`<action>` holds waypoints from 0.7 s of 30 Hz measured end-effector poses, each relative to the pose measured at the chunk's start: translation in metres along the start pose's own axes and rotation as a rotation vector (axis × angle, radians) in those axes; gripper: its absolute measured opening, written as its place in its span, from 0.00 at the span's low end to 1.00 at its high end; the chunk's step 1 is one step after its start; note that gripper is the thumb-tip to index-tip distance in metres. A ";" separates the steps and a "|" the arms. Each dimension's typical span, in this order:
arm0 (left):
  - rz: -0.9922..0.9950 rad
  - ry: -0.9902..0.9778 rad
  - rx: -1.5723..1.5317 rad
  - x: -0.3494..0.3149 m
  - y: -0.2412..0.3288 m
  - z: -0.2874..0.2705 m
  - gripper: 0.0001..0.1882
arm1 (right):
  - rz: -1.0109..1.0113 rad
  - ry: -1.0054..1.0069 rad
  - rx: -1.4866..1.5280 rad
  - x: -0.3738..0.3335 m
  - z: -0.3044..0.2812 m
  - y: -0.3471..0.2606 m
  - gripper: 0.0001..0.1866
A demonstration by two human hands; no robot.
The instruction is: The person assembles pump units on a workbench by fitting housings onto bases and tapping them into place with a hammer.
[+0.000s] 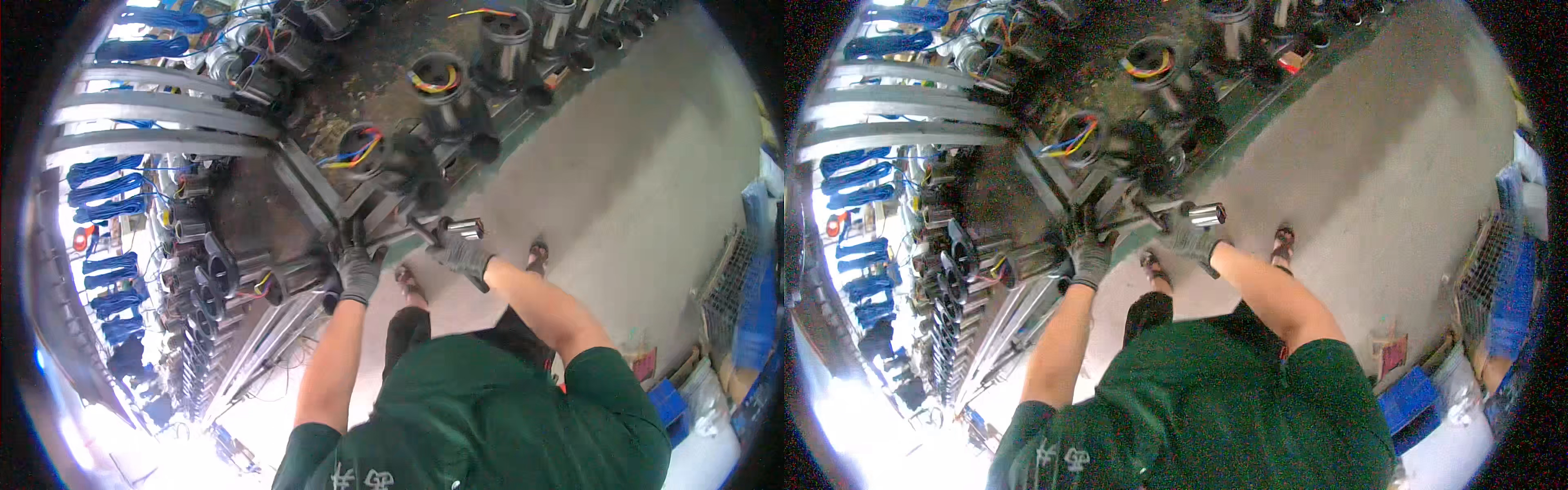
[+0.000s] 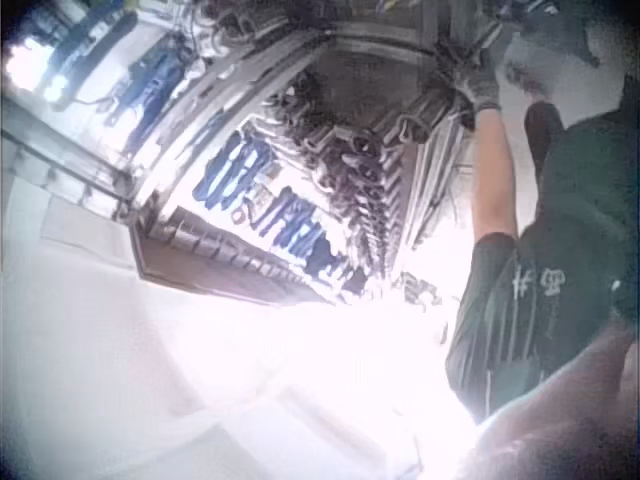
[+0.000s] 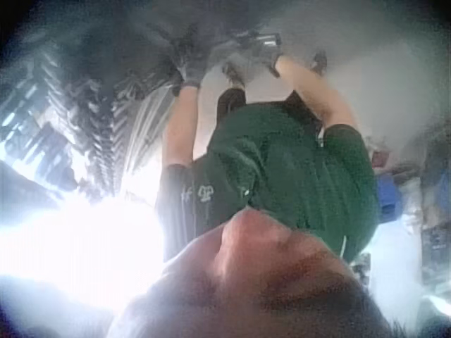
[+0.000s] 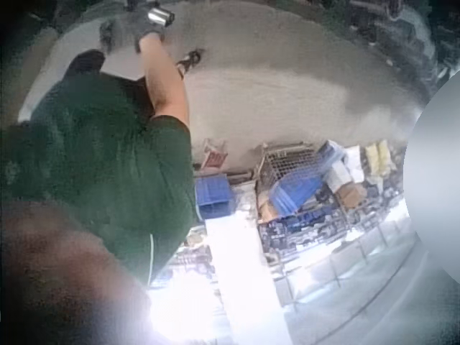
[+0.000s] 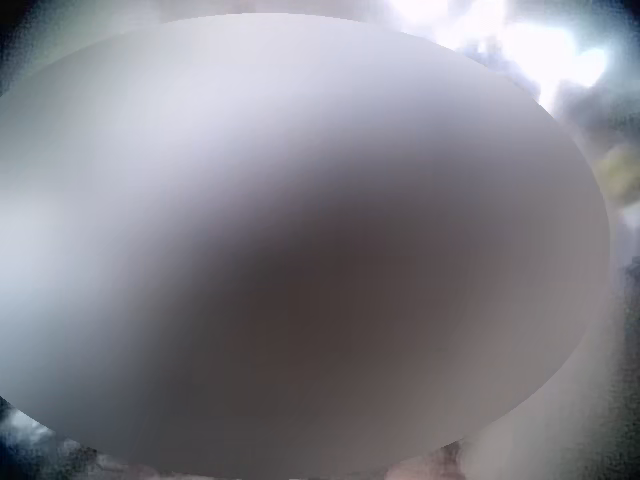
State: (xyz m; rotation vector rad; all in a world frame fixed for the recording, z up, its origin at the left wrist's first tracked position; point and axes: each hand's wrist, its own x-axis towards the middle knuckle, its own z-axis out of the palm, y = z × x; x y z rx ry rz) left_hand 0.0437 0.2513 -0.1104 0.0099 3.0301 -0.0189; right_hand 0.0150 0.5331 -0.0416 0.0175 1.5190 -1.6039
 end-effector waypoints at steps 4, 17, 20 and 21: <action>0.017 -0.085 0.132 0.019 -0.009 0.016 0.48 | -0.285 0.186 -0.818 -0.006 -0.112 0.145 0.12; 0.062 -0.129 0.390 0.024 -0.037 0.037 0.48 | 1.306 0.534 -0.676 -0.493 -0.329 0.435 0.28; -0.065 -0.089 -0.071 0.017 -0.015 0.007 0.42 | 1.190 0.513 -0.829 -0.564 -0.312 0.461 0.33; -0.075 -0.064 -0.063 0.003 -0.024 -0.003 0.42 | 1.163 0.522 -0.838 -0.561 -0.306 0.467 0.33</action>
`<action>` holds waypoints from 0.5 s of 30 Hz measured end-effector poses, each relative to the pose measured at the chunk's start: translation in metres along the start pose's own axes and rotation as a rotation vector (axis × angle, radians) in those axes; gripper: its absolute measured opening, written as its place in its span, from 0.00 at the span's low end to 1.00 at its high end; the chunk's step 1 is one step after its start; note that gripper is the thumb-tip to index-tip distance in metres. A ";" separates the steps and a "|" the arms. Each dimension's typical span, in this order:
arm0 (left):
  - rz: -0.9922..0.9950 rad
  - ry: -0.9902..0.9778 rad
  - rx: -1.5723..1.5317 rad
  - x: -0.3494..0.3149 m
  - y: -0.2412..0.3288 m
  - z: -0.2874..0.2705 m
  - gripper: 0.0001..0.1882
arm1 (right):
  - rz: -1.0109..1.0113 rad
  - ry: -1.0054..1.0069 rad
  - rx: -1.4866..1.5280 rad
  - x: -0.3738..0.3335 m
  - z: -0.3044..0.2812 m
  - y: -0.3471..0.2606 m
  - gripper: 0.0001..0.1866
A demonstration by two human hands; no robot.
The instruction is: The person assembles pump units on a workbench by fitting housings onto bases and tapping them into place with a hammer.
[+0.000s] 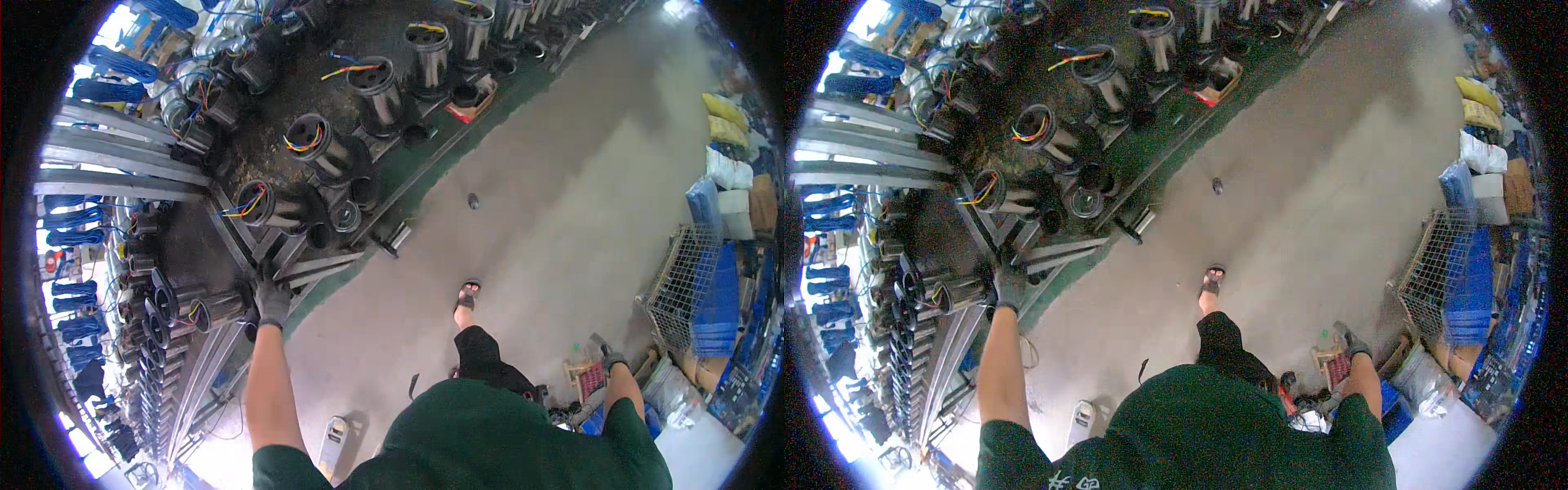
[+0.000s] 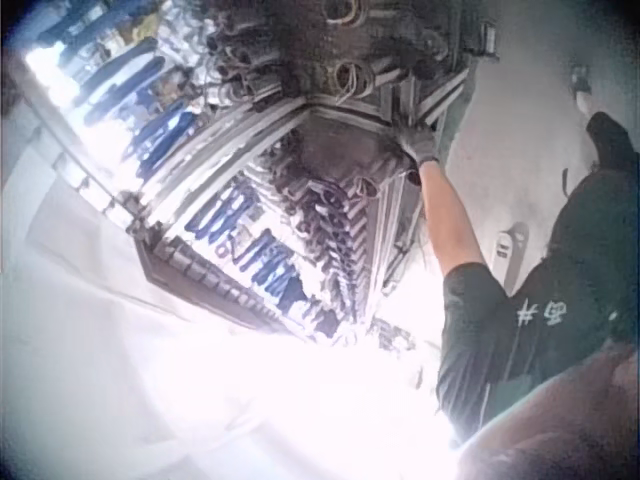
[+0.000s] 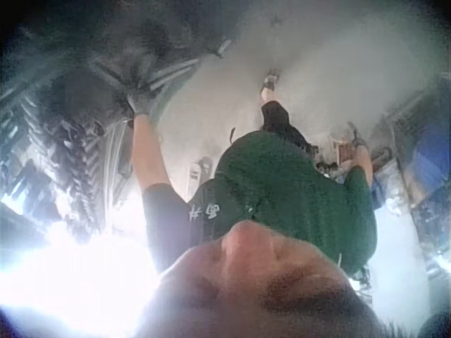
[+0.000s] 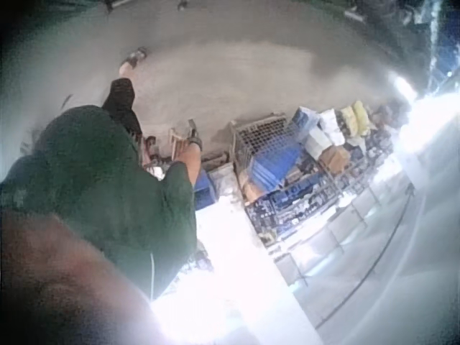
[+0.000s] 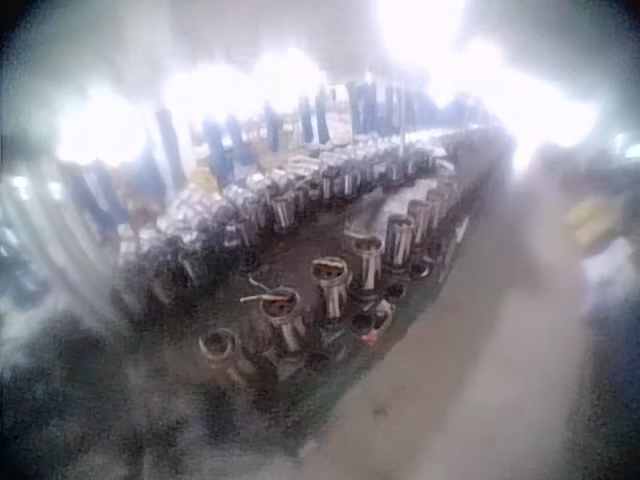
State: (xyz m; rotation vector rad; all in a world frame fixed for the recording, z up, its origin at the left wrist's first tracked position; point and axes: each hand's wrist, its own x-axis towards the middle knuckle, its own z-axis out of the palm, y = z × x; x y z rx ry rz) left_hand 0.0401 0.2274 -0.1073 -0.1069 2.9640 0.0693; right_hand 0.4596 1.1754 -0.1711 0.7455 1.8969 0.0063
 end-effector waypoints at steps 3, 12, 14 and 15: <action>-0.055 0.157 -0.078 -0.046 0.056 -0.021 0.37 | 0.058 -0.273 -0.101 -0.012 0.046 0.032 0.29; -0.075 0.261 0.030 -0.164 -0.007 -0.001 0.36 | -0.083 -0.229 0.347 -0.097 0.003 -0.152 0.14; -0.165 0.304 -0.163 -0.154 -0.049 0.031 0.36 | -0.069 -0.218 0.499 -0.121 0.006 -0.172 0.13; -0.209 0.329 -0.397 -0.146 -0.070 0.046 0.36 | -0.106 -0.203 0.575 -0.136 0.008 -0.180 0.13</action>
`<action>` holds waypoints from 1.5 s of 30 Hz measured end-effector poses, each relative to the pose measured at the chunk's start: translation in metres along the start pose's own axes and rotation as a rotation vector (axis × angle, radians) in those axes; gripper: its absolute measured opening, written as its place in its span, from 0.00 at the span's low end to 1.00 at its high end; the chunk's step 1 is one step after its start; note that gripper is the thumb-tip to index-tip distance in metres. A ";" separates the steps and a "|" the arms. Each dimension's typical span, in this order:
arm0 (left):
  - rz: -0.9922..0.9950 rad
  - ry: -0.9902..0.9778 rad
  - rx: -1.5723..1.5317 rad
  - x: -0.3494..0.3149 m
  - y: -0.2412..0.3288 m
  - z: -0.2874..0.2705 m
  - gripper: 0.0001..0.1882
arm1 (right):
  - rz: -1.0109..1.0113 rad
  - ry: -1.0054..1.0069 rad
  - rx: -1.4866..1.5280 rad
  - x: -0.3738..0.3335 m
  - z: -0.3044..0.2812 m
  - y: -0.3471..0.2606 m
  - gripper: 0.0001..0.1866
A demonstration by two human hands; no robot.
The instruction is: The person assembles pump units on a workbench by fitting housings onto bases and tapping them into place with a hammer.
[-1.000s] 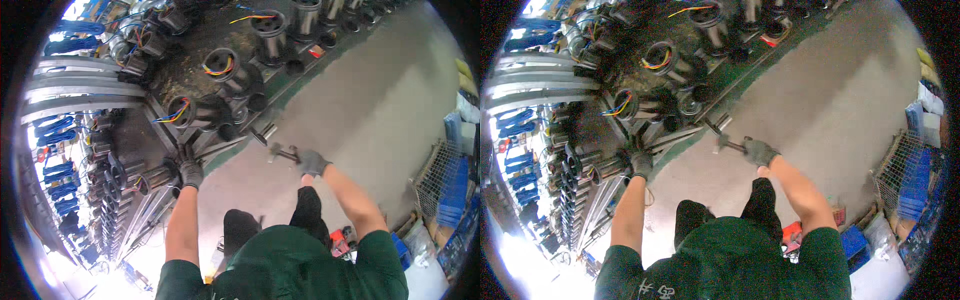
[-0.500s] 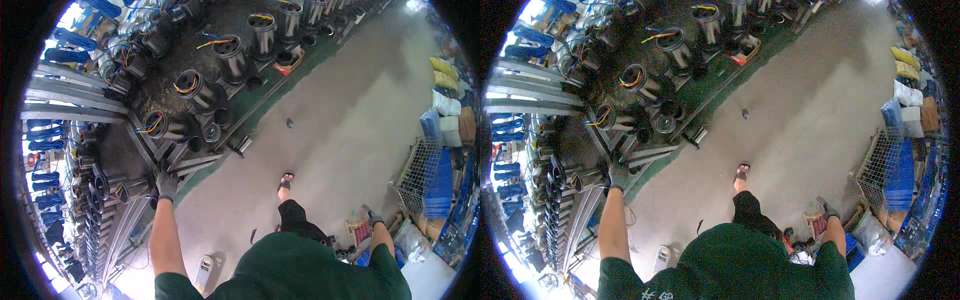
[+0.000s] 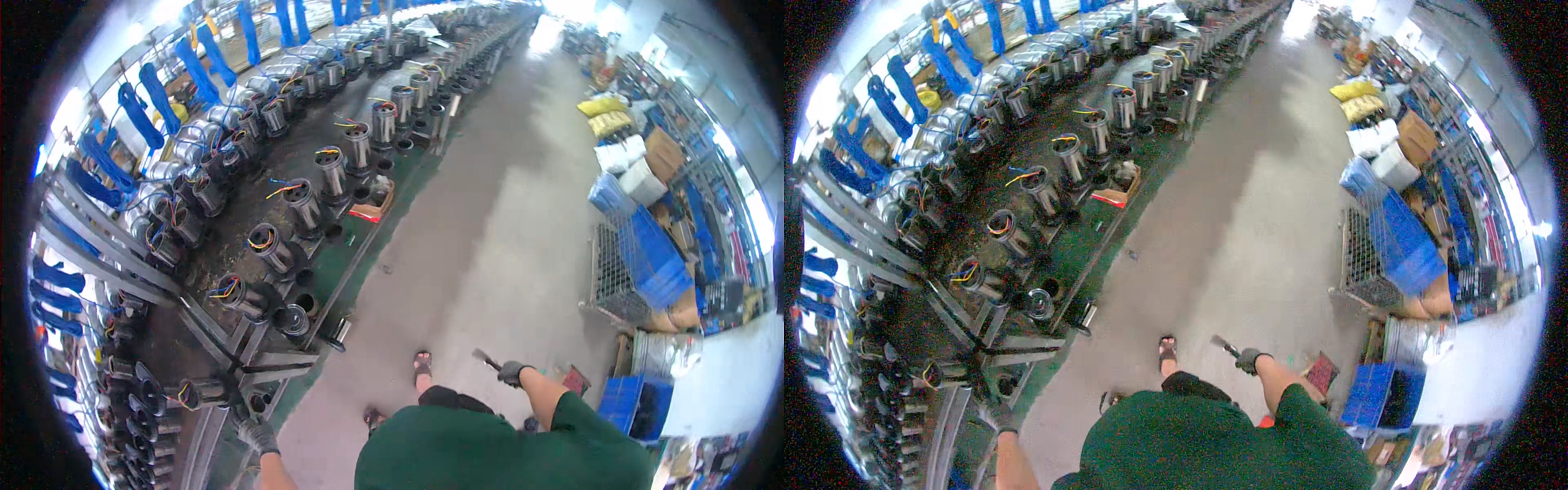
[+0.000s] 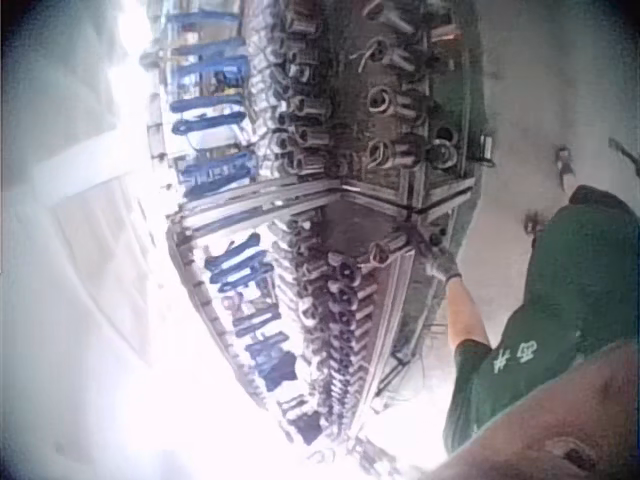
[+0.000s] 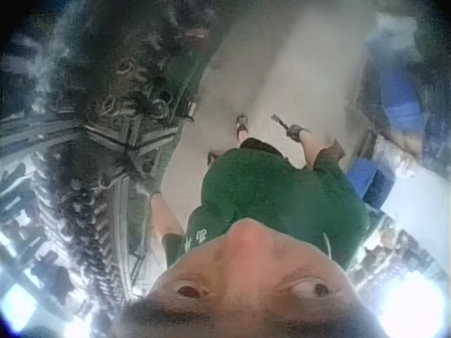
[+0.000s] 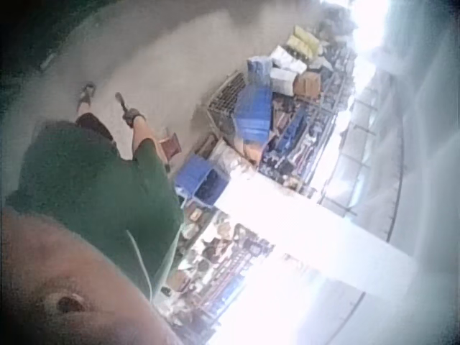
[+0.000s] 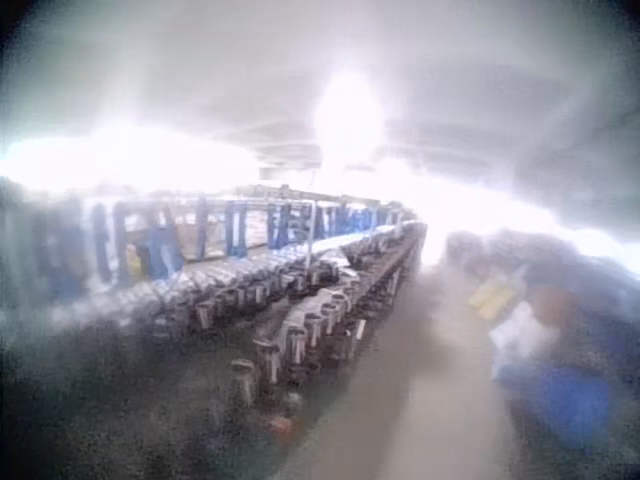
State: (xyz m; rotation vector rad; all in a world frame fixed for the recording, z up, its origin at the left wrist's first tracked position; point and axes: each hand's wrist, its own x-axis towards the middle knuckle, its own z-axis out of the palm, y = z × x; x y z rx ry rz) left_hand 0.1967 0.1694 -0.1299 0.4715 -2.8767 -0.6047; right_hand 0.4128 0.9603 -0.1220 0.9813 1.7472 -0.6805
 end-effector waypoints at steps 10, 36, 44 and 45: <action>-0.094 -0.123 -0.386 0.019 -0.039 0.008 0.40 | 0.150 -0.096 -0.064 -0.079 0.166 0.075 0.18; 0.187 -0.259 0.074 0.044 0.030 -0.068 0.14 | 0.071 -0.098 0.300 -0.008 0.120 -0.113 0.11; 0.190 -0.306 0.056 0.081 0.063 -0.132 0.12 | -0.007 -0.012 0.290 -0.016 0.094 -0.207 0.11; 0.179 -0.357 0.091 0.085 0.064 -0.138 0.11 | 0.040 -0.036 0.285 -0.019 0.098 -0.210 0.11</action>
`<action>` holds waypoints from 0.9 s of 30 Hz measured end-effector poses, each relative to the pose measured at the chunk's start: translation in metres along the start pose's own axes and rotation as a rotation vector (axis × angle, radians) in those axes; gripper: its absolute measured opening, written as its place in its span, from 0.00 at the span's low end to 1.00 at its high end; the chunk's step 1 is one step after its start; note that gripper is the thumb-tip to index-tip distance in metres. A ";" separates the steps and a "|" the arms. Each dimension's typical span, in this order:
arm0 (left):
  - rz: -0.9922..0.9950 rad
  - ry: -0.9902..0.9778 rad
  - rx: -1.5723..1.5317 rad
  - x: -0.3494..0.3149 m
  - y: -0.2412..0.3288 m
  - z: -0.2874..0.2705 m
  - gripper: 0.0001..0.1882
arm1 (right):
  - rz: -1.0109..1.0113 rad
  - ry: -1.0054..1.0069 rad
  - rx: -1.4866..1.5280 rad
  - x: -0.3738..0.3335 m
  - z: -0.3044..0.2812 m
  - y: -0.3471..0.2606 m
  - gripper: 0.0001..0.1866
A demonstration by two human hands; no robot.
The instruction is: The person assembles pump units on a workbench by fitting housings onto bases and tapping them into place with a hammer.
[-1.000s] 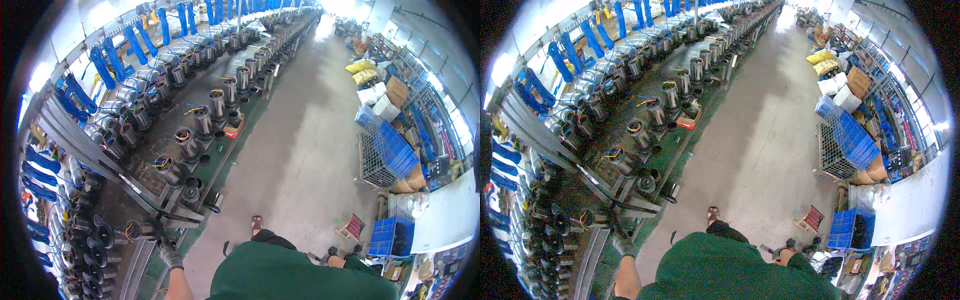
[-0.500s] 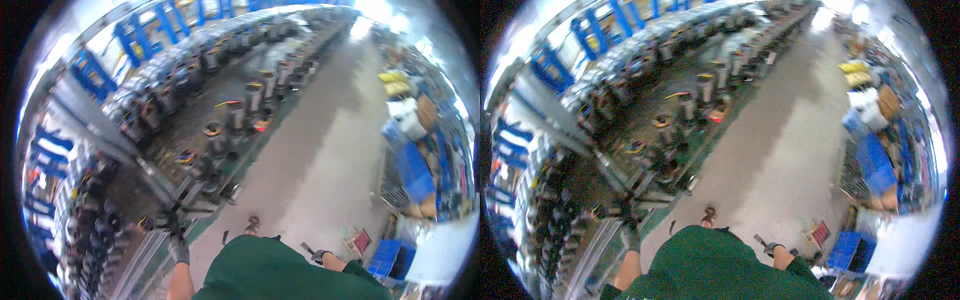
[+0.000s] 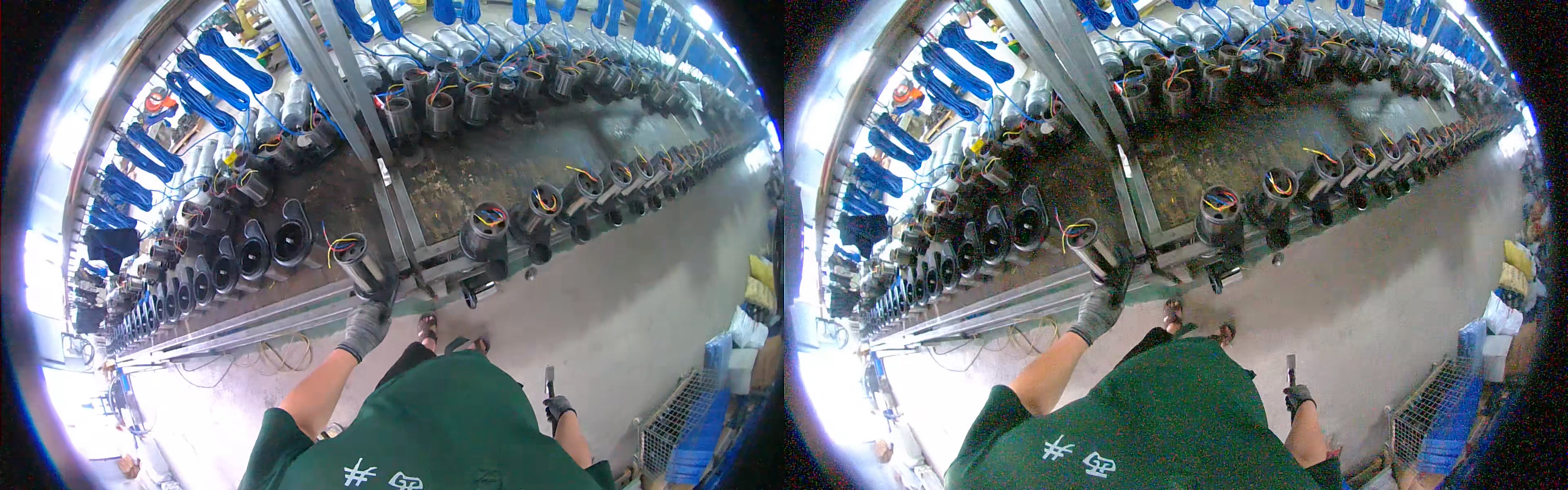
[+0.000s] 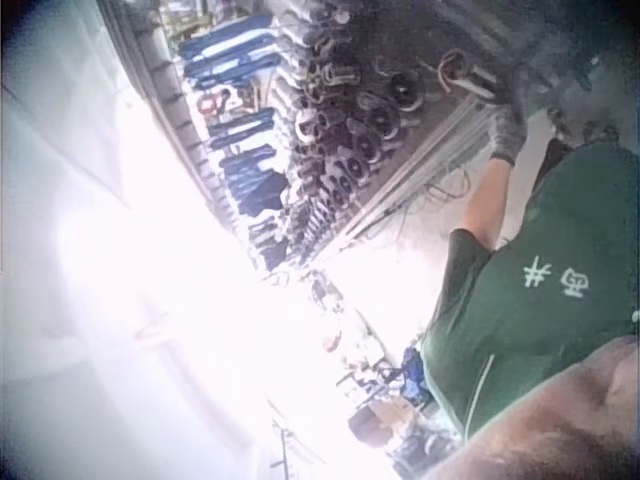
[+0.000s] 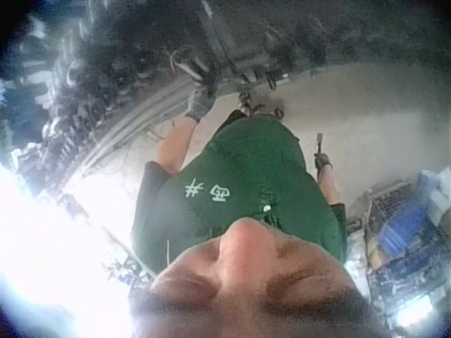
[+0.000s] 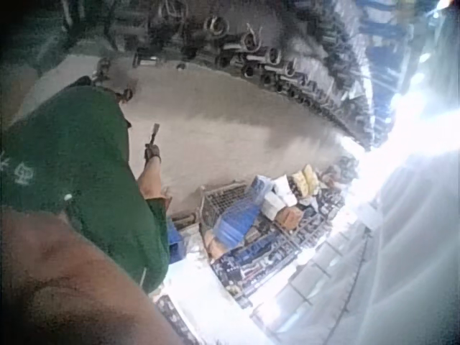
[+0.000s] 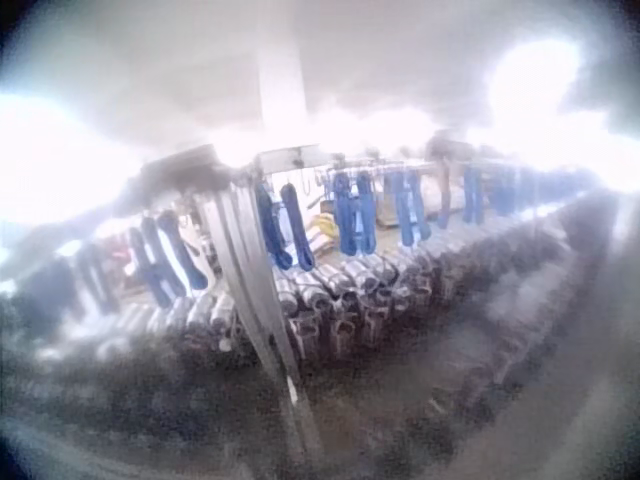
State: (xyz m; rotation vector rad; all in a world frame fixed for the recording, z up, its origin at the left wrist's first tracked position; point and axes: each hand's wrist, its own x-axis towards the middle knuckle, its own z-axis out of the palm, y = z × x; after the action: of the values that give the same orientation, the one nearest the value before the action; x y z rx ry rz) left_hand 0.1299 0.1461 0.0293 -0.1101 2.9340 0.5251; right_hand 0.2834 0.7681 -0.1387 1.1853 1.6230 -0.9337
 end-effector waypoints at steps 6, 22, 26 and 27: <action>0.079 0.038 -0.146 0.019 -0.033 -0.008 0.11 | 0.052 -0.077 -0.003 0.012 0.038 0.042 0.13; -0.272 -0.212 -1.326 0.211 -0.111 -0.140 0.08 | -0.133 0.005 -0.141 -0.107 0.114 0.045 0.13; -0.249 -0.233 -0.755 0.285 -0.136 -0.164 0.17 | -0.147 0.001 -0.166 -0.117 0.125 0.054 0.13; -0.227 -0.220 -0.516 0.293 -0.146 -0.160 0.20 | -0.154 0.001 -0.180 -0.118 0.125 0.055 0.13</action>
State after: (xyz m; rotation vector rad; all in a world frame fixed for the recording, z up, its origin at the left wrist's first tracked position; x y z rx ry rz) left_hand -0.1667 -0.0597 0.0787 -0.4094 2.4660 1.1562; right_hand 0.3818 0.6326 -0.0709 0.9491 1.7781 -0.8623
